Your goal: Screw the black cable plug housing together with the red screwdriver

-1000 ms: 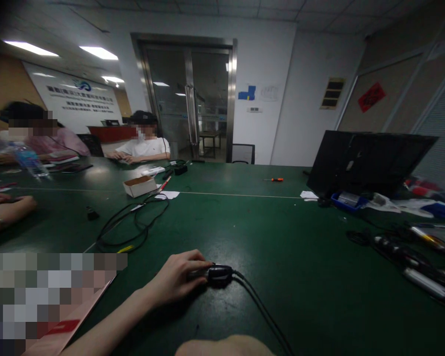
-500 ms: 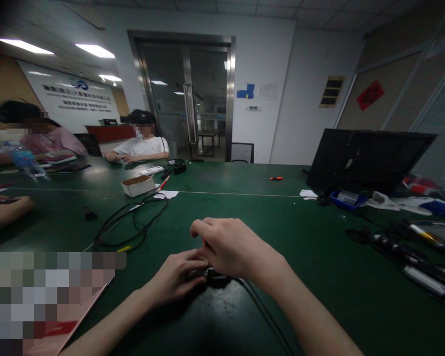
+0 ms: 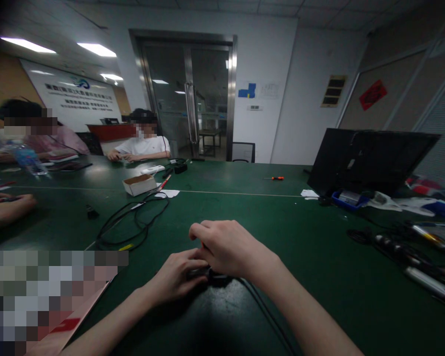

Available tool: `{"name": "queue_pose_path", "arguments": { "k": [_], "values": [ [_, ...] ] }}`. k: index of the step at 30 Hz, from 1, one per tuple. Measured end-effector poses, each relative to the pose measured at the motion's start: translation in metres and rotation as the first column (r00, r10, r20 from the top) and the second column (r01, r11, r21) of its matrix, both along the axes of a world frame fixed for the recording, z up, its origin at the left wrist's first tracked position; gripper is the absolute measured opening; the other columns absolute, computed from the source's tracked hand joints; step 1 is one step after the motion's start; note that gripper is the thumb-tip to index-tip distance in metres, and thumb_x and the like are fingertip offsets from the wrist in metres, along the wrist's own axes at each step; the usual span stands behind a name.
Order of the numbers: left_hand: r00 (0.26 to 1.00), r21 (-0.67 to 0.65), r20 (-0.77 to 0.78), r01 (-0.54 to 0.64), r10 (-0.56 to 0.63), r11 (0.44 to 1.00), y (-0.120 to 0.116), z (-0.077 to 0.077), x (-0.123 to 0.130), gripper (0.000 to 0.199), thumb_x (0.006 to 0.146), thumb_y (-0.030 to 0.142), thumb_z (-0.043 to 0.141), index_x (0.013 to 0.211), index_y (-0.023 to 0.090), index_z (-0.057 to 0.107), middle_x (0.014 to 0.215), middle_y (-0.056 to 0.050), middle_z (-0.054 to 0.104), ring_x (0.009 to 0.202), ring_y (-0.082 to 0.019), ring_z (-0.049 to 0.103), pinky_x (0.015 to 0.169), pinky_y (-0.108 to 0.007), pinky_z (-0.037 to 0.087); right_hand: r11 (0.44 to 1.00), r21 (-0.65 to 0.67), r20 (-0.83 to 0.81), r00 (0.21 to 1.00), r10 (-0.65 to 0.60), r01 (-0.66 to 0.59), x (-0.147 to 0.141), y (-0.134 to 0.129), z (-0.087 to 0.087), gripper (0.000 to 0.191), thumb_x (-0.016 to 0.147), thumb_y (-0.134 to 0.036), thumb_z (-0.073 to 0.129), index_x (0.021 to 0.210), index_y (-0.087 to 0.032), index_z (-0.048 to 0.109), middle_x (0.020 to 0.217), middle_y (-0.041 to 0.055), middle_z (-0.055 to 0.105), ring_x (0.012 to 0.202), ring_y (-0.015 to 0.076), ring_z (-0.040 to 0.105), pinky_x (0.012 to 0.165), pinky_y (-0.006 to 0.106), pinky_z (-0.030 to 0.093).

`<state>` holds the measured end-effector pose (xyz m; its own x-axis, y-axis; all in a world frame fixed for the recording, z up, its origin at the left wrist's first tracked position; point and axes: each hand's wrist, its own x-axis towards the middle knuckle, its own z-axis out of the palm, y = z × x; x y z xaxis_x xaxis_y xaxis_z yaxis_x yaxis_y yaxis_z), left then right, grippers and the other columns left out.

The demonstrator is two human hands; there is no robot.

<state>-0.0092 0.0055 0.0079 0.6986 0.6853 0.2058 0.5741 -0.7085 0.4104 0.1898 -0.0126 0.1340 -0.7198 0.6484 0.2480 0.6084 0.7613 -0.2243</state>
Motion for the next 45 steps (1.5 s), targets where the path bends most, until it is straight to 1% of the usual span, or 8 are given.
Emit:
{"name": "queue_pose_path", "arguments": {
  "k": [4, 10, 18, 24, 31, 38, 40, 45],
  "values": [
    [1.0, -0.006, 0.002, -0.007, 0.007, 1.0, 0.0, -0.0003, -0.0002, 0.018, 0.092, 0.03, 0.062, 0.106, 0.026, 0.072, 0.107, -0.004, 0.065, 0.093, -0.022, 0.063, 0.08, -0.029, 0.048, 1.0, 0.014, -0.003, 1.0, 0.001, -0.001, 0.0003, 0.0016, -0.0021, 0.019, 0.09, -0.012, 0.058, 0.108, -0.017, 0.059, 0.099, 0.0049, 0.067, 0.075, 0.0147, 0.058, 0.067, 0.027, 0.039],
    [1.0, 0.005, -0.007, -0.008, 0.008, 1.0, -0.0001, 0.0006, -0.0002, 0.018, 0.092, 0.032, 0.061, 0.104, 0.025, 0.072, 0.107, -0.004, 0.066, 0.092, -0.022, 0.064, 0.079, -0.029, 0.048, 1.0, 0.021, -0.011, 1.0, 0.002, -0.002, 0.0005, -0.0007, 0.0004, 0.02, 0.089, -0.011, 0.059, 0.108, -0.017, 0.06, 0.098, 0.0045, 0.067, 0.074, 0.0143, 0.058, 0.067, 0.027, 0.039],
    [1.0, 0.001, -0.026, -0.006, 0.006, 1.0, 0.0001, 0.0022, 0.0002, 0.015, 0.091, 0.03, 0.062, 0.1, 0.024, 0.073, 0.107, -0.004, 0.066, 0.091, -0.021, 0.064, 0.076, -0.028, 0.048, 1.0, 0.017, -0.005, 1.0, 0.003, -0.003, 0.0001, 0.0006, -0.0013, 0.021, 0.089, -0.011, 0.058, 0.109, -0.017, 0.059, 0.099, 0.0047, 0.068, 0.074, 0.0142, 0.059, 0.066, 0.027, 0.039],
    [0.999, -0.013, -0.034, -0.01, 0.01, 1.0, 0.0002, 0.0038, 0.0005, 0.017, 0.091, 0.029, 0.062, 0.103, 0.025, 0.073, 0.107, -0.004, 0.066, 0.093, -0.022, 0.064, 0.079, -0.03, 0.049, 1.0, 0.025, 0.002, 1.0, 0.006, -0.006, 0.0003, -0.0001, -0.0005, 0.021, 0.089, -0.012, 0.059, 0.109, -0.017, 0.059, 0.099, 0.0046, 0.067, 0.072, 0.0137, 0.058, 0.065, 0.027, 0.039],
    [1.0, -0.004, -0.022, -0.006, 0.006, 1.0, 0.0007, 0.0012, 0.0002, 0.016, 0.091, 0.03, 0.061, 0.101, 0.025, 0.073, 0.108, -0.004, 0.065, 0.094, -0.022, 0.064, 0.079, -0.029, 0.048, 1.0, 0.013, 0.003, 1.0, -0.004, 0.004, -0.0007, 0.001, -0.0013, 0.021, 0.089, -0.012, 0.058, 0.11, -0.017, 0.059, 0.099, 0.0048, 0.068, 0.075, 0.0145, 0.059, 0.067, 0.027, 0.04],
    [1.0, -0.005, -0.006, 0.003, -0.003, 1.0, 0.0013, -0.0005, -0.0002, 0.016, 0.092, 0.03, 0.06, 0.101, 0.025, 0.072, 0.109, -0.004, 0.065, 0.093, -0.022, 0.063, 0.08, -0.028, 0.048, 1.0, 0.013, -0.024, 1.0, 0.013, -0.012, 0.0007, -0.0004, -0.0025, 0.031, 0.087, -0.01, 0.058, 0.117, -0.018, 0.054, 0.105, 0.007, 0.065, 0.083, 0.0174, 0.061, 0.069, 0.028, 0.043],
    [1.0, 0.005, 0.002, 0.001, -0.001, 1.0, 0.0012, -0.0008, -0.0001, 0.014, 0.092, 0.029, 0.061, 0.1, 0.025, 0.072, 0.107, -0.004, 0.064, 0.093, -0.022, 0.063, 0.079, -0.028, 0.048, 1.0, 0.016, -0.047, 0.999, 0.017, -0.016, 0.0002, 0.0004, -0.0038, 0.032, 0.086, -0.009, 0.059, 0.116, -0.017, 0.053, 0.105, 0.0067, 0.064, 0.082, 0.0165, 0.061, 0.068, 0.028, 0.044],
    [1.0, 0.007, 0.006, 0.003, -0.003, 1.0, 0.0004, 0.0006, 0.0002, 0.012, 0.09, 0.027, 0.063, 0.097, 0.024, 0.072, 0.104, -0.003, 0.065, 0.09, -0.021, 0.063, 0.077, -0.028, 0.047, 0.998, 0.02, -0.073, 0.995, 0.062, -0.06, -0.0031, 0.0033, -0.0072, 0.023, 0.089, -0.008, 0.056, 0.11, -0.016, 0.055, 0.109, 0.0071, 0.062, 0.078, 0.014, 0.059, 0.068, 0.026, 0.046]
  ]
}}
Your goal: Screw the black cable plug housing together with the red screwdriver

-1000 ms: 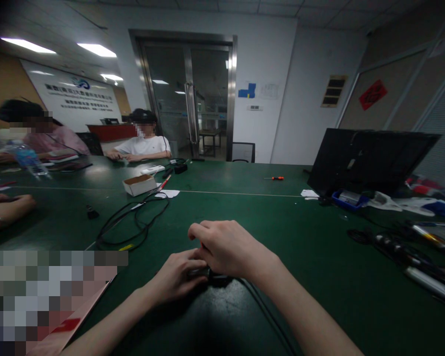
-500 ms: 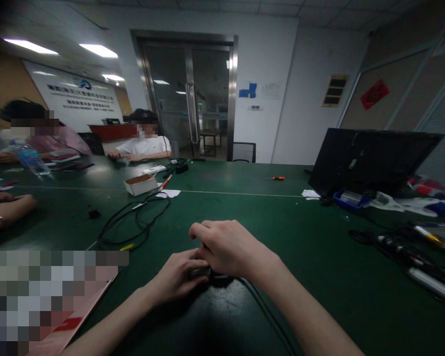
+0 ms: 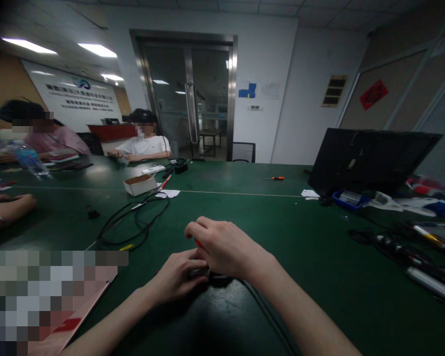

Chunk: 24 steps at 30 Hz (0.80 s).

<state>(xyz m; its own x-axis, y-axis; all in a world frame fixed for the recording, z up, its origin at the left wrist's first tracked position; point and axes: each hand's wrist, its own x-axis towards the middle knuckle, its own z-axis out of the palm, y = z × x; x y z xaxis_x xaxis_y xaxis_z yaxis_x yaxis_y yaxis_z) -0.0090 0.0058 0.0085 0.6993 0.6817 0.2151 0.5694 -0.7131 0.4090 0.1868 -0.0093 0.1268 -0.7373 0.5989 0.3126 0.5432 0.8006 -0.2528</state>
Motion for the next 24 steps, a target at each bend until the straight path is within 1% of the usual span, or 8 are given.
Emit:
{"name": "queue_pose_path", "arguments": {
  "k": [3, 8, 11, 13, 17, 21, 24],
  "values": [
    [1.0, 0.006, 0.0, -0.005, 0.005, 1.0, -0.0001, -0.0002, 0.0001, 0.014, 0.09, 0.026, 0.063, 0.1, 0.024, 0.073, 0.104, -0.003, 0.065, 0.092, -0.021, 0.063, 0.079, -0.028, 0.047, 1.0, 0.002, 0.016, 1.0, 0.014, -0.014, -0.0009, -0.0003, -0.0005, 0.023, 0.089, -0.008, 0.055, 0.11, -0.016, 0.055, 0.108, 0.0071, 0.061, 0.08, 0.0144, 0.059, 0.068, 0.027, 0.046],
    [1.0, -0.011, 0.012, -0.005, 0.005, 1.0, 0.0006, -0.002, 0.0001, 0.017, 0.09, 0.027, 0.063, 0.104, 0.026, 0.074, 0.106, -0.003, 0.066, 0.094, -0.022, 0.063, 0.081, -0.028, 0.048, 0.999, -0.027, 0.04, 0.999, 0.036, -0.035, 0.0003, -0.0046, 0.0033, 0.029, 0.085, -0.005, 0.057, 0.112, -0.016, 0.054, 0.111, 0.0078, 0.061, 0.084, 0.0161, 0.06, 0.069, 0.027, 0.047],
    [1.0, -0.015, 0.004, -0.005, 0.005, 1.0, 0.0009, -0.0021, 0.0001, 0.017, 0.09, 0.027, 0.064, 0.103, 0.027, 0.074, 0.106, -0.003, 0.066, 0.094, -0.022, 0.063, 0.081, -0.028, 0.048, 0.999, -0.044, 0.056, 0.998, 0.027, -0.024, 0.0004, -0.0063, 0.0055, 0.032, 0.083, -0.005, 0.058, 0.113, -0.015, 0.054, 0.112, 0.0091, 0.061, 0.088, 0.0177, 0.061, 0.071, 0.028, 0.048],
    [1.0, -0.013, 0.002, -0.002, 0.002, 1.0, 0.0009, -0.0021, -0.0001, 0.018, 0.09, 0.026, 0.063, 0.104, 0.027, 0.074, 0.106, -0.003, 0.066, 0.094, -0.022, 0.064, 0.081, -0.028, 0.048, 0.999, -0.041, 0.066, 0.998, 0.011, -0.009, -0.0003, -0.0062, 0.0055, 0.031, 0.085, -0.006, 0.057, 0.114, -0.014, 0.054, 0.111, 0.0097, 0.063, 0.089, 0.0189, 0.062, 0.072, 0.03, 0.048],
    [1.0, 0.002, 0.007, -0.003, 0.003, 1.0, 0.0006, -0.0022, -0.0004, 0.019, 0.089, 0.025, 0.064, 0.106, 0.027, 0.073, 0.107, -0.003, 0.067, 0.094, -0.022, 0.064, 0.081, -0.029, 0.048, 0.999, 0.005, 0.078, 0.996, -0.051, 0.05, -0.0026, -0.0044, 0.0032, 0.026, 0.089, -0.009, 0.055, 0.114, -0.014, 0.053, 0.102, 0.0078, 0.064, 0.08, 0.0181, 0.061, 0.066, 0.029, 0.045],
    [1.0, 0.009, 0.007, -0.004, 0.004, 1.0, -0.0001, -0.0012, 0.0, 0.016, 0.089, 0.025, 0.064, 0.103, 0.026, 0.073, 0.106, -0.003, 0.067, 0.093, -0.022, 0.065, 0.079, -0.029, 0.048, 0.992, 0.088, 0.084, 0.992, -0.098, 0.09, -0.0029, -0.0039, 0.0026, 0.016, 0.091, -0.015, 0.058, 0.107, -0.016, 0.055, 0.096, 0.0047, 0.064, 0.073, 0.0156, 0.058, 0.06, 0.027, 0.038],
    [1.0, 0.013, 0.008, -0.004, 0.004, 1.0, -0.0006, 0.0002, 0.0003, 0.018, 0.089, 0.025, 0.065, 0.105, 0.026, 0.072, 0.11, -0.004, 0.068, 0.094, -0.022, 0.065, 0.08, -0.029, 0.048, 0.978, 0.168, 0.108, 0.984, -0.141, 0.122, -0.0027, -0.0048, 0.0035, 0.012, 0.091, -0.022, 0.064, 0.098, -0.018, 0.056, 0.089, 0.0019, 0.064, 0.067, 0.0141, 0.056, 0.055, 0.026, 0.031]
  ]
}}
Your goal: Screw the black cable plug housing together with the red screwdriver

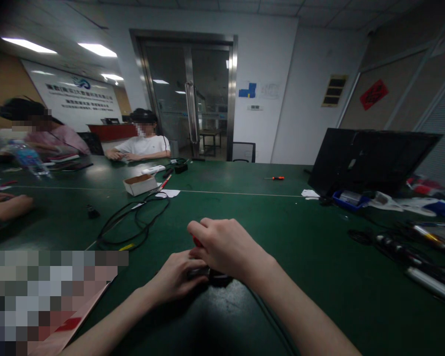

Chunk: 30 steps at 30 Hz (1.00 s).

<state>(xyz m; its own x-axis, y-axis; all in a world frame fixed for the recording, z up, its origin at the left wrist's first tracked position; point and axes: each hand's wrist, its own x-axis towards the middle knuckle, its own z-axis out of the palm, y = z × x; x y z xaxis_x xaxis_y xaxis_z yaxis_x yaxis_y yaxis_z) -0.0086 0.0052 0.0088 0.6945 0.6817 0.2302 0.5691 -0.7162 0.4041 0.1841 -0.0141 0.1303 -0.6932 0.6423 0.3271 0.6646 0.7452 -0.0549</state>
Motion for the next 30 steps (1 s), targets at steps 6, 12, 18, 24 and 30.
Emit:
{"name": "queue_pose_path", "arguments": {
  "k": [6, 12, 18, 24, 30],
  "values": [
    [1.0, -0.007, -0.009, 0.0, 0.0, 1.0, 0.0005, -0.0009, -0.0008, 0.021, 0.088, 0.023, 0.065, 0.107, 0.026, 0.073, 0.115, -0.004, 0.068, 0.094, -0.022, 0.066, 0.08, -0.03, 0.049, 0.986, 0.157, 0.048, 0.997, -0.063, 0.054, -0.0007, 0.0015, -0.0008, 0.024, 0.089, -0.039, 0.069, 0.091, -0.018, 0.058, 0.079, 0.002, 0.064, 0.063, 0.0147, 0.056, 0.053, 0.027, 0.023],
    [0.999, 0.008, -0.04, -0.003, 0.004, 1.0, 0.0026, -0.0038, -0.0011, 0.031, 0.09, 0.028, 0.064, 0.12, 0.026, 0.069, 0.112, -0.006, 0.069, 0.098, -0.024, 0.065, 0.081, -0.033, 0.049, 0.966, 0.208, 0.084, 0.981, -0.176, 0.155, 0.0011, 0.0028, -0.0033, 0.036, 0.095, -0.05, 0.056, 0.078, -0.018, 0.057, 0.072, 0.0045, 0.064, 0.061, 0.0166, 0.057, 0.052, 0.03, 0.018],
    [0.999, -0.004, -0.043, -0.003, 0.003, 1.0, 0.001, 0.0002, -0.0009, 0.018, 0.089, 0.025, 0.064, 0.105, 0.025, 0.073, 0.109, -0.005, 0.069, 0.092, -0.022, 0.065, 0.077, -0.03, 0.049, 0.988, 0.115, 0.011, 0.995, -0.103, 0.101, -0.0004, -0.0002, -0.0007, 0.025, 0.088, -0.04, 0.067, 0.088, -0.017, 0.056, 0.082, 0.0027, 0.065, 0.069, 0.0162, 0.057, 0.054, 0.028, 0.026],
    [1.0, 0.019, -0.024, -0.005, 0.006, 1.0, 0.0017, -0.0053, -0.0018, 0.018, 0.09, 0.026, 0.065, 0.106, 0.025, 0.072, 0.106, -0.004, 0.069, 0.091, -0.022, 0.064, 0.078, -0.03, 0.048, 0.983, 0.107, 0.045, 0.987, -0.155, 0.15, -0.0015, 0.0004, -0.0009, 0.031, 0.091, -0.047, 0.063, 0.085, -0.018, 0.058, 0.078, 0.0028, 0.065, 0.065, 0.0164, 0.056, 0.054, 0.029, 0.024],
    [0.999, 0.0, -0.027, -0.018, 0.018, 1.0, 0.0015, -0.0037, -0.0013, 0.021, 0.089, 0.025, 0.065, 0.108, 0.026, 0.072, 0.104, -0.003, 0.068, 0.09, -0.021, 0.064, 0.077, -0.029, 0.047, 0.992, 0.085, 0.04, 0.995, -0.095, 0.092, -0.0024, 0.0012, -0.0004, 0.013, 0.093, -0.032, 0.061, 0.091, -0.018, 0.059, 0.081, 0.0015, 0.065, 0.066, 0.015, 0.056, 0.054, 0.028, 0.025]
  ]
}}
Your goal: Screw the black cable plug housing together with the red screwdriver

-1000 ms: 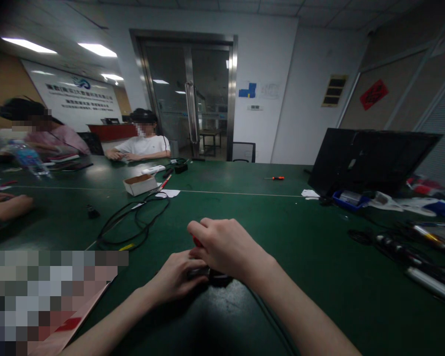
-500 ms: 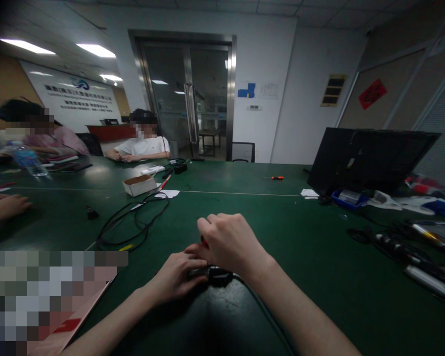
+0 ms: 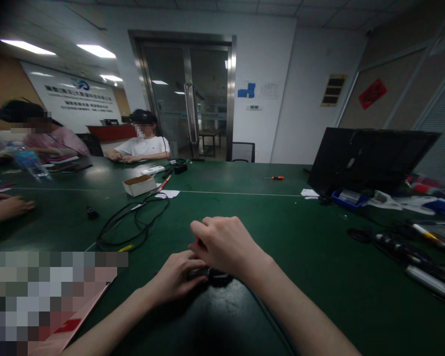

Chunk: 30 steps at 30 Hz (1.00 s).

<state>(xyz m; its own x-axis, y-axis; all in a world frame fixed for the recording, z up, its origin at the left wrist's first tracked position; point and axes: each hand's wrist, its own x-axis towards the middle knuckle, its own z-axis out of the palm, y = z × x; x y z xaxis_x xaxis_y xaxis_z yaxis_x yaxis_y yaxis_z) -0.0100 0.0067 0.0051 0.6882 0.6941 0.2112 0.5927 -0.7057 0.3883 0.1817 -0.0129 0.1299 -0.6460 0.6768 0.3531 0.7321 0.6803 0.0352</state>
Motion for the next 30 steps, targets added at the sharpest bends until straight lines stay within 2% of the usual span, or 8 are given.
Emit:
{"name": "queue_pose_path", "arguments": {
  "k": [4, 8, 12, 15, 18, 22, 27, 30],
  "values": [
    [1.0, -0.009, 0.005, 0.002, -0.002, 1.0, 0.0, 0.0, 0.0, 0.018, 0.09, 0.027, 0.064, 0.105, 0.027, 0.073, 0.107, -0.003, 0.068, 0.093, -0.021, 0.065, 0.079, -0.029, 0.048, 0.993, -0.042, -0.023, 0.994, 0.11, -0.11, 0.001, -0.001, 0.002, 0.012, 0.09, -0.025, 0.062, 0.098, -0.018, 0.058, 0.091, 0.0022, 0.064, 0.074, 0.0147, 0.055, 0.057, 0.027, 0.029],
    [1.0, -0.021, 0.012, 0.004, -0.004, 1.0, 0.0, 0.001, 0.0, 0.019, 0.09, 0.029, 0.063, 0.106, 0.027, 0.073, 0.109, -0.003, 0.067, 0.095, -0.022, 0.064, 0.082, -0.029, 0.049, 0.98, -0.104, -0.074, 0.984, 0.164, -0.171, 0.004, -0.001, 0.002, 0.015, 0.089, -0.017, 0.057, 0.104, -0.018, 0.058, 0.097, 0.0031, 0.062, 0.076, 0.0138, 0.054, 0.06, 0.026, 0.033],
    [0.999, -0.026, 0.024, 0.026, -0.025, 0.999, -0.001, 0.003, 0.0, 0.017, 0.09, 0.028, 0.062, 0.102, 0.025, 0.073, 0.106, -0.003, 0.067, 0.093, -0.022, 0.064, 0.08, -0.029, 0.05, 0.93, -0.235, -0.21, 0.949, 0.234, -0.281, 0.006, 0.0, 0.001, 0.018, 0.082, -0.005, 0.057, 0.094, -0.018, 0.056, 0.096, 0.0011, 0.061, 0.076, 0.0116, 0.053, 0.063, 0.023, 0.036],
    [0.999, -0.008, 0.031, 0.005, -0.005, 1.0, 0.0, 0.002, 0.0, 0.016, 0.089, 0.027, 0.063, 0.101, 0.022, 0.072, 0.106, -0.005, 0.067, 0.093, -0.023, 0.064, 0.08, -0.03, 0.05, 0.872, -0.329, -0.338, 0.907, 0.25, -0.362, 0.005, 0.004, -0.001, 0.011, 0.083, -0.015, 0.065, 0.083, -0.018, 0.054, 0.084, -0.0014, 0.059, 0.072, 0.0107, 0.053, 0.063, 0.022, 0.038],
    [1.0, -0.004, 0.004, 0.0, 0.0, 1.0, 0.0, 0.001, 0.0, 0.019, 0.088, 0.025, 0.063, 0.106, 0.023, 0.072, 0.108, -0.006, 0.067, 0.095, -0.024, 0.064, 0.081, -0.032, 0.05, 0.881, -0.361, -0.402, 0.903, 0.148, -0.305, 0.0, 0.007, -0.006, 0.012, 0.091, -0.024, 0.062, 0.083, -0.018, 0.055, 0.076, -0.0024, 0.059, 0.066, 0.0104, 0.051, 0.06, 0.022, 0.036],
    [1.0, -0.02, -0.021, 0.003, -0.004, 1.0, -0.001, 0.004, 0.0, 0.024, 0.089, 0.026, 0.063, 0.112, 0.027, 0.072, 0.109, -0.005, 0.067, 0.095, -0.024, 0.064, 0.083, -0.033, 0.05, 0.919, -0.344, -0.38, 0.924, 0.051, -0.192, -0.006, 0.007, -0.01, 0.004, 0.096, -0.019, 0.05, 0.098, -0.019, 0.054, 0.081, -0.0002, 0.063, 0.067, 0.0116, 0.053, 0.062, 0.024, 0.036],
    [1.0, -0.023, 0.006, 0.008, -0.008, 1.0, -0.001, 0.003, 0.001, 0.022, 0.091, 0.027, 0.063, 0.111, 0.027, 0.072, 0.109, -0.004, 0.067, 0.096, -0.023, 0.065, 0.085, -0.032, 0.05, 0.976, -0.186, -0.245, 0.968, 0.062, -0.11, -0.003, 0.001, -0.004, 0.006, 0.094, -0.02, 0.048, 0.099, -0.018, 0.051, 0.085, 0.0016, 0.062, 0.07, 0.0135, 0.053, 0.063, 0.026, 0.034],
    [1.0, -0.009, -0.003, 0.003, -0.003, 1.0, -0.001, 0.001, 0.0, 0.021, 0.09, 0.027, 0.063, 0.109, 0.027, 0.073, 0.108, -0.004, 0.067, 0.094, -0.023, 0.065, 0.083, -0.032, 0.05, 0.996, -0.084, -0.132, 0.991, 0.021, -0.032, -0.001, -0.001, 0.0, 0.013, 0.096, -0.031, 0.049, 0.092, -0.019, 0.053, 0.083, 0.0019, 0.061, 0.069, 0.0143, 0.052, 0.059, 0.027, 0.03]
  ]
}}
